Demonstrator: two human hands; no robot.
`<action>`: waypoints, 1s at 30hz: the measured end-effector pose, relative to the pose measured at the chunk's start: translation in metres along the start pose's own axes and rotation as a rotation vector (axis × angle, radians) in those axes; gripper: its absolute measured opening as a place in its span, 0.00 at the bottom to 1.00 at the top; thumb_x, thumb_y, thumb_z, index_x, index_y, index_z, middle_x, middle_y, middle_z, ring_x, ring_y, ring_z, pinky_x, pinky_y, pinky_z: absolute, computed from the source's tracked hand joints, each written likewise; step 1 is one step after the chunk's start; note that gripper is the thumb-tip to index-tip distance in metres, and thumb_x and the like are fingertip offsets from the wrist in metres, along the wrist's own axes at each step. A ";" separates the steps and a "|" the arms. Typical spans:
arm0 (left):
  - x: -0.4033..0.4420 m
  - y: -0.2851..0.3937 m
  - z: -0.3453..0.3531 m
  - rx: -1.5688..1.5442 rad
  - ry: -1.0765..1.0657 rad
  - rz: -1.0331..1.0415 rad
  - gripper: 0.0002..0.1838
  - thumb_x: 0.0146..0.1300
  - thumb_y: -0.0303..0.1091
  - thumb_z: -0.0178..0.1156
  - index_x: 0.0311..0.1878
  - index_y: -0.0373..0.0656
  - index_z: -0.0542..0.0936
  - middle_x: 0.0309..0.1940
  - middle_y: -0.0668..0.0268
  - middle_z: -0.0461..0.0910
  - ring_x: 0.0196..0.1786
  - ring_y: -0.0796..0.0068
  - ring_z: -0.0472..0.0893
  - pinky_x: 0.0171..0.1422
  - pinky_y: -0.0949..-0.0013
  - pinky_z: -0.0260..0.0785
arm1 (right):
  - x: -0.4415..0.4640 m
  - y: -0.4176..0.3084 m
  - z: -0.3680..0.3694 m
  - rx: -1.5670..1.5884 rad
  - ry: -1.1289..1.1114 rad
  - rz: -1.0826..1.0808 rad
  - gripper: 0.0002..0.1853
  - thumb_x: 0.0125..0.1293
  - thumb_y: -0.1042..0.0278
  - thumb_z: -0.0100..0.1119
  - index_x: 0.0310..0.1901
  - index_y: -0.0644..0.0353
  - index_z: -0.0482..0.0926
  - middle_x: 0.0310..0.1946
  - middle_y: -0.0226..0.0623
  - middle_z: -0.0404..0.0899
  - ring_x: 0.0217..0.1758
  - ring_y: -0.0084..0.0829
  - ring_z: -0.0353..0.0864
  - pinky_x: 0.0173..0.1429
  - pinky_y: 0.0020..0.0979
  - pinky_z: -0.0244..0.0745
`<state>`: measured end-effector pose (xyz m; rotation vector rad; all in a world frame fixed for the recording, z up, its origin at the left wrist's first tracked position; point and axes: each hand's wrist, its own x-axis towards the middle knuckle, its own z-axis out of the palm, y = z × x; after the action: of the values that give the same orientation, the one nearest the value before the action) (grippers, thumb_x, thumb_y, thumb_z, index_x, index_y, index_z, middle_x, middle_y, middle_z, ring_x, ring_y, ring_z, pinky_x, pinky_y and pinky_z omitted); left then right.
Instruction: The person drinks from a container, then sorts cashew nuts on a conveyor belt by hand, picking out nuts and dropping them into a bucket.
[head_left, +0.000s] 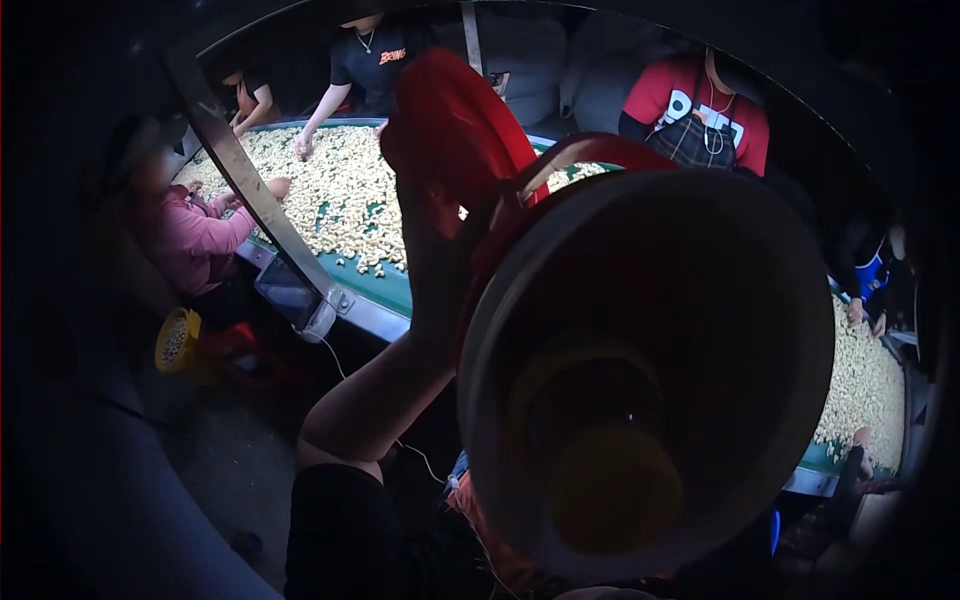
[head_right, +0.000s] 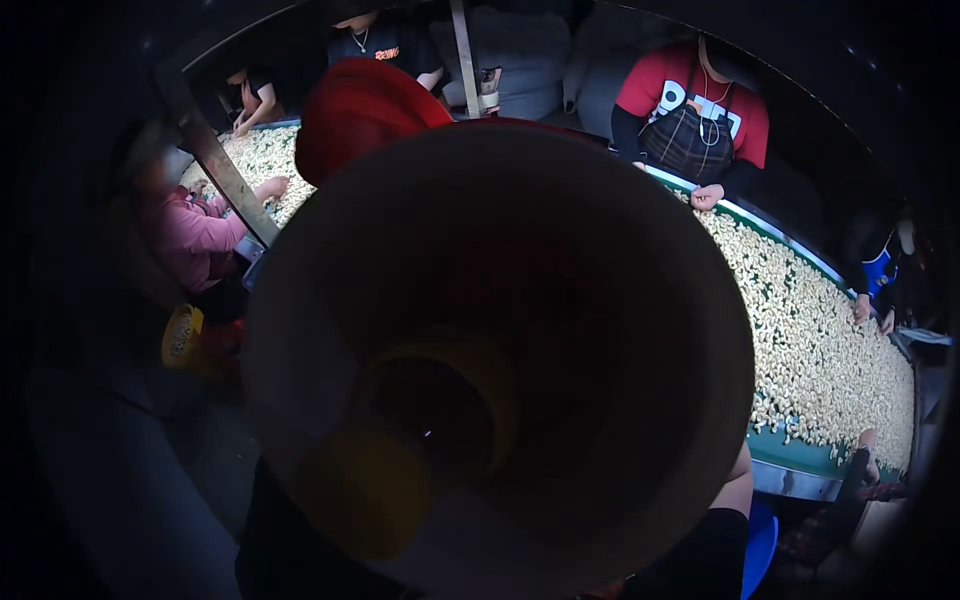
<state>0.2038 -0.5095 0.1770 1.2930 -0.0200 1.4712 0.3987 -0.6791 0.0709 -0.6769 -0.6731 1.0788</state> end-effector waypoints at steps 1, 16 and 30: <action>0.004 0.003 0.005 -0.006 0.000 0.016 0.35 0.54 0.25 0.61 0.63 0.43 0.54 0.54 0.60 0.65 0.56 0.69 0.69 0.55 0.66 0.67 | 0.000 -0.004 -0.003 -0.018 0.008 -0.011 0.29 0.68 0.48 0.37 0.62 0.61 0.59 0.60 0.45 0.65 0.61 0.36 0.67 0.62 0.38 0.66; 0.037 0.006 0.044 0.099 -0.099 0.363 0.32 0.52 0.19 0.60 0.59 0.43 0.59 0.51 0.64 0.68 0.53 0.73 0.70 0.53 0.69 0.67 | 0.025 -0.055 -0.025 -0.289 0.009 -0.135 0.30 0.67 0.46 0.36 0.63 0.61 0.59 0.60 0.45 0.64 0.61 0.36 0.67 0.62 0.39 0.65; 0.051 0.027 0.065 0.053 -0.173 0.387 0.25 0.54 0.23 0.60 0.53 0.39 0.63 0.42 0.63 0.73 0.44 0.74 0.75 0.49 0.70 0.68 | 0.071 -0.086 -0.021 -0.487 -0.024 -0.223 0.32 0.66 0.44 0.36 0.63 0.61 0.58 0.60 0.45 0.64 0.62 0.37 0.66 0.63 0.39 0.64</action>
<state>0.2398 -0.5253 0.2547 1.5159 -0.3654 1.6860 0.4851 -0.6441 0.1359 -0.9796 -1.0227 0.7197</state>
